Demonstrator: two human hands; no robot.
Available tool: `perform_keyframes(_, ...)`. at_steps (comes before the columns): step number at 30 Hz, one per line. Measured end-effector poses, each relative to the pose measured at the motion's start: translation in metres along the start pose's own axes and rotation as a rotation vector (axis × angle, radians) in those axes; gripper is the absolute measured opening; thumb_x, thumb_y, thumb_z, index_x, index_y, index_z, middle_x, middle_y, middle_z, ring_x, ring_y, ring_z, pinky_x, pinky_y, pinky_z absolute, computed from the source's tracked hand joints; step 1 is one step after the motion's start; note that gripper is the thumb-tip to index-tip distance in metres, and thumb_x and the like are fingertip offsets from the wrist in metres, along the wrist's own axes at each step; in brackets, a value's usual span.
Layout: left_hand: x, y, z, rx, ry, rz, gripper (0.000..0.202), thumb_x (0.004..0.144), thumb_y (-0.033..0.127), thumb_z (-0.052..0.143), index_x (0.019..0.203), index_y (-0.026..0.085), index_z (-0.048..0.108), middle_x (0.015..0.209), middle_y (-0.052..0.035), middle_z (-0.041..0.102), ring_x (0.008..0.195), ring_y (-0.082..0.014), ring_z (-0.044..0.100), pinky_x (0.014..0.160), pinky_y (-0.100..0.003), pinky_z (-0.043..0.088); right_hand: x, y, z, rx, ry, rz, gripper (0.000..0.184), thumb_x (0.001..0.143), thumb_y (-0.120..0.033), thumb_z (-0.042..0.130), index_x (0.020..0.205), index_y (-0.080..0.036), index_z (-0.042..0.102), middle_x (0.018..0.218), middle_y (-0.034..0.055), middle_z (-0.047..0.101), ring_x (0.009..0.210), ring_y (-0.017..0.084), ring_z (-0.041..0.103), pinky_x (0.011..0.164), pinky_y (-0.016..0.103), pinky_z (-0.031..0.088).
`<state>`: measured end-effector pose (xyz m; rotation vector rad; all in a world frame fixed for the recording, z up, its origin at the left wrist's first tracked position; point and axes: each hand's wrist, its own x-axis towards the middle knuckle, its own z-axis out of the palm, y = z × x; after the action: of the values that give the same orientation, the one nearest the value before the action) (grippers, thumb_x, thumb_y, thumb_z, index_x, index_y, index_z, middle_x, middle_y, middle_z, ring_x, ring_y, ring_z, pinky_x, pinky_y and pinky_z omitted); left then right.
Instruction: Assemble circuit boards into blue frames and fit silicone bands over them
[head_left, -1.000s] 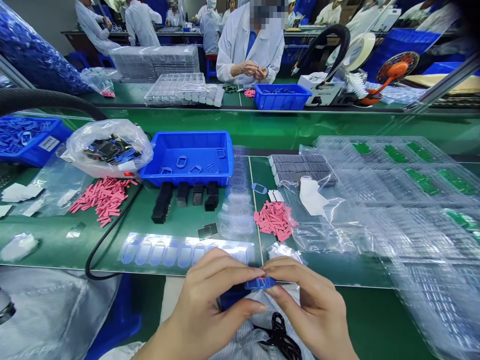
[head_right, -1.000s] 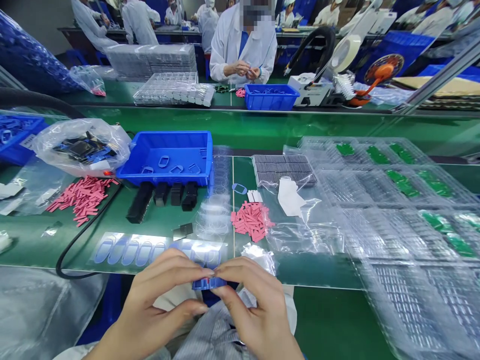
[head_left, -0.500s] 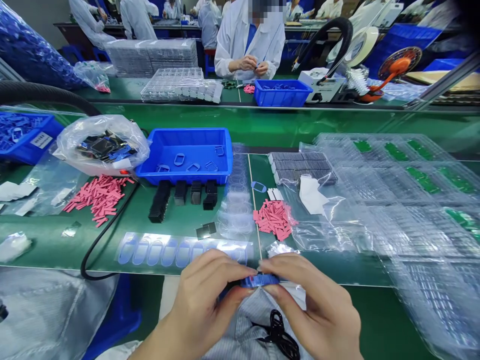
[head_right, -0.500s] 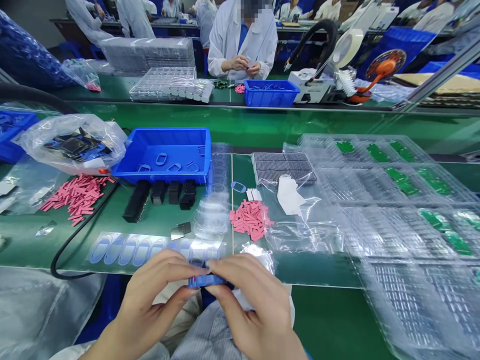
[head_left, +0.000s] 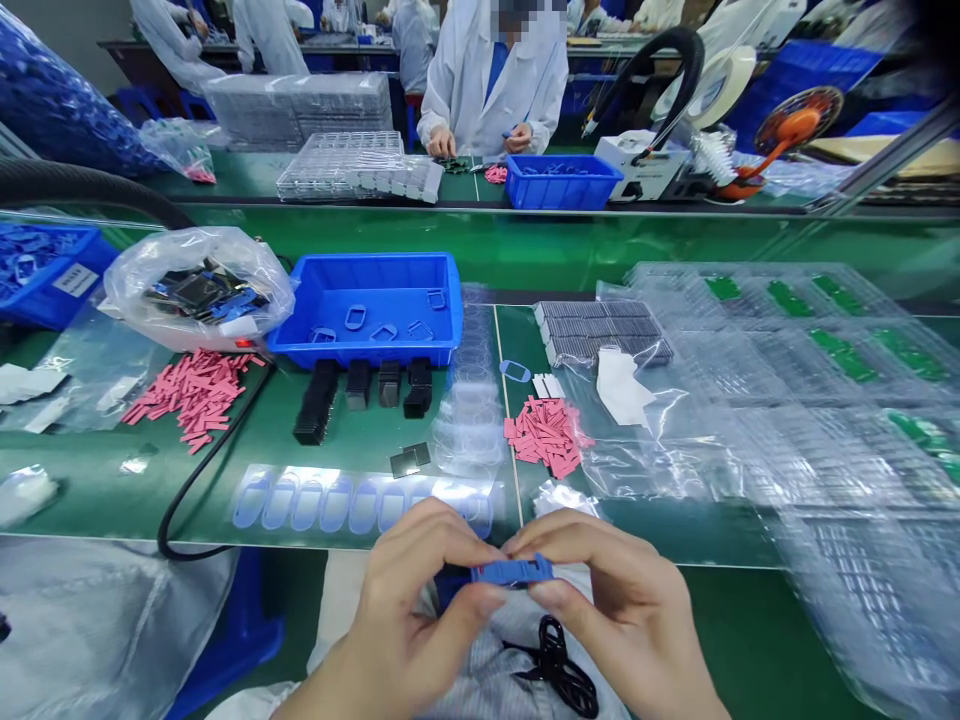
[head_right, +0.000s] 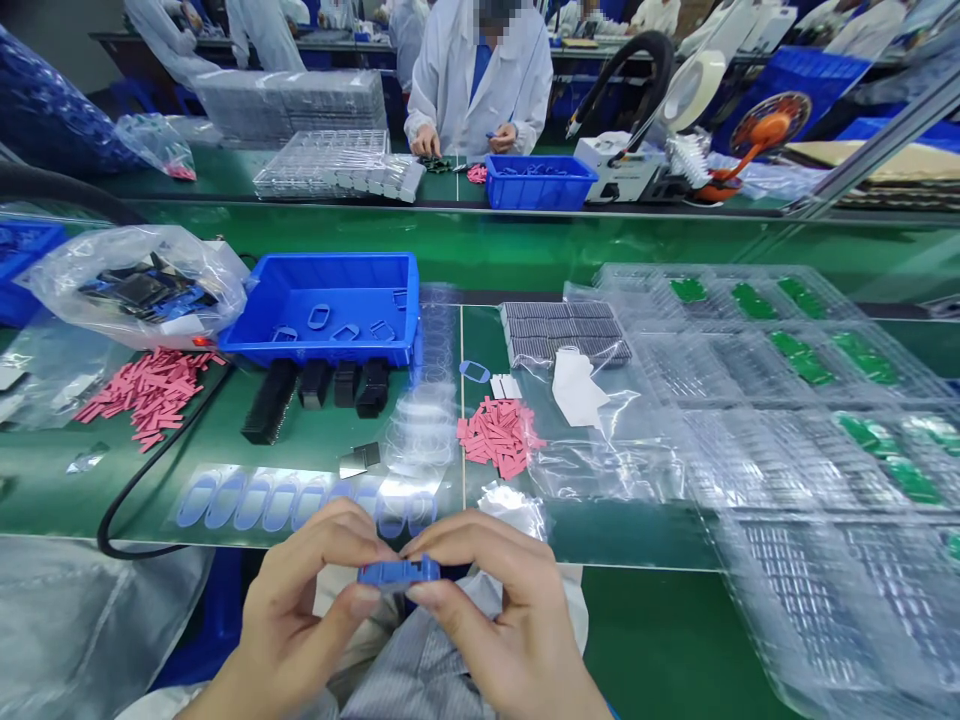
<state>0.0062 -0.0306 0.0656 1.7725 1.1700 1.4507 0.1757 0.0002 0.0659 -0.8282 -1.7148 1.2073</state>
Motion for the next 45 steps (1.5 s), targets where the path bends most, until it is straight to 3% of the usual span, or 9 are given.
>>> perform_keyframes(9, -0.007, -0.010, 0.006, 0.133, 0.137, 0.186, 0.011, 0.087, 0.024, 0.055, 0.092, 0.016, 0.060, 0.073, -0.0037, 0.072, 0.060, -0.0140, 0.059, 0.059, -0.030, 0.047, 0.002, -0.005, 0.017, -0.082, 0.246, -0.107, 0.009, 0.077, -0.024, 0.070, 0.085, -0.022, 0.068, 0.076, 0.0027, 0.072, 0.072, 0.017, 0.070, 0.063, 0.025, 0.059)
perform_keyframes(16, -0.010, -0.007, 0.010, 0.057, 0.175, 0.046, 0.011, 0.086, 0.028, 0.056, 0.085, 0.018, 0.062, 0.066, -0.0022, 0.066, 0.061, -0.0150, 0.055, 0.057, -0.029, 0.046, -0.002, 0.005, 0.011, -0.072, 0.174, -0.125, 0.009, 0.087, -0.026, 0.058, 0.085, -0.023, 0.067, 0.077, 0.0024, 0.074, 0.072, 0.017, 0.071, 0.074, 0.032, 0.060)
perform_keyframes(20, -0.013, -0.009, 0.015, -0.017, 0.227, -0.137, 0.012, 0.084, 0.029, 0.059, 0.079, 0.020, 0.065, 0.062, -0.0011, 0.062, 0.062, -0.0147, 0.055, 0.056, -0.026, 0.046, -0.005, 0.014, 0.015, -0.126, 0.174, -0.101, 0.005, 0.085, -0.020, 0.059, 0.086, -0.023, 0.064, 0.081, 0.0018, 0.074, 0.074, 0.016, 0.071, 0.070, 0.026, 0.060)
perform_keyframes(24, -0.011, -0.009, 0.021, -0.141, 0.316, -0.265, 0.012, 0.081, 0.029, 0.063, 0.076, 0.021, 0.069, 0.066, -0.0019, 0.068, 0.064, -0.0145, 0.062, 0.060, -0.024, 0.051, -0.011, 0.020, 0.025, -0.339, 0.265, -0.229, 0.033, 0.079, -0.011, 0.063, 0.110, -0.020, 0.057, 0.105, 0.0085, 0.070, 0.097, 0.021, 0.068, 0.082, 0.031, 0.059)
perform_keyframes(27, -0.009, -0.007, 0.024, -0.249, 0.355, -0.330, 0.010, 0.079, 0.029, 0.066, 0.076, 0.022, 0.072, 0.067, -0.0014, 0.073, 0.063, -0.0140, 0.068, 0.059, -0.021, 0.055, -0.013, 0.021, 0.030, -0.419, 0.348, -0.308, 0.045, 0.075, -0.009, 0.068, 0.116, -0.020, 0.053, 0.108, 0.0104, 0.068, 0.099, 0.023, 0.067, 0.082, 0.035, 0.059)
perform_keyframes(31, -0.009, -0.004, 0.024, -0.323, 0.314, -0.355, 0.007, 0.075, 0.026, 0.070, 0.080, 0.025, 0.075, 0.071, -0.0015, 0.078, 0.064, -0.0165, 0.073, 0.061, -0.021, 0.059, -0.015, 0.022, 0.030, -0.402, 0.384, -0.316, 0.041, 0.073, -0.006, 0.069, 0.109, -0.020, 0.056, 0.110, 0.0113, 0.067, 0.090, 0.023, 0.069, 0.073, 0.034, 0.061)
perform_keyframes(37, -0.008, -0.002, 0.021, -0.319, 0.286, -0.285, 0.011, 0.072, 0.024, 0.074, 0.081, 0.028, 0.077, 0.075, -0.0019, 0.078, 0.067, -0.0200, 0.074, 0.067, -0.025, 0.061, -0.026, 0.025, 0.024, -0.361, 0.376, -0.265, 0.040, 0.073, 0.000, 0.065, 0.107, -0.020, 0.059, 0.111, 0.0088, 0.068, 0.093, 0.023, 0.069, 0.076, 0.034, 0.061)
perform_keyframes(41, -0.007, -0.005, 0.012, -0.295, 0.187, -0.277, 0.013, 0.070, 0.024, 0.075, 0.082, 0.028, 0.077, 0.078, -0.0036, 0.078, 0.068, -0.0211, 0.074, 0.066, -0.027, 0.062, -0.022, 0.018, 0.007, -0.313, 0.209, -0.202, 0.032, 0.078, -0.001, 0.060, 0.099, -0.024, 0.065, 0.098, 0.0029, 0.073, 0.089, 0.020, 0.071, 0.077, 0.031, 0.061)
perform_keyframes(45, -0.009, -0.009, 0.003, -0.427, 0.011, -0.435, 0.016, 0.068, 0.031, 0.076, 0.083, 0.027, 0.077, 0.087, -0.0084, 0.077, 0.082, -0.0273, 0.073, 0.075, -0.037, 0.061, -0.014, 0.016, -0.012, -0.314, 0.077, -0.261, 0.035, 0.077, -0.001, 0.059, 0.101, -0.025, 0.067, 0.098, 0.0014, 0.074, 0.089, 0.020, 0.071, 0.080, 0.031, 0.061)
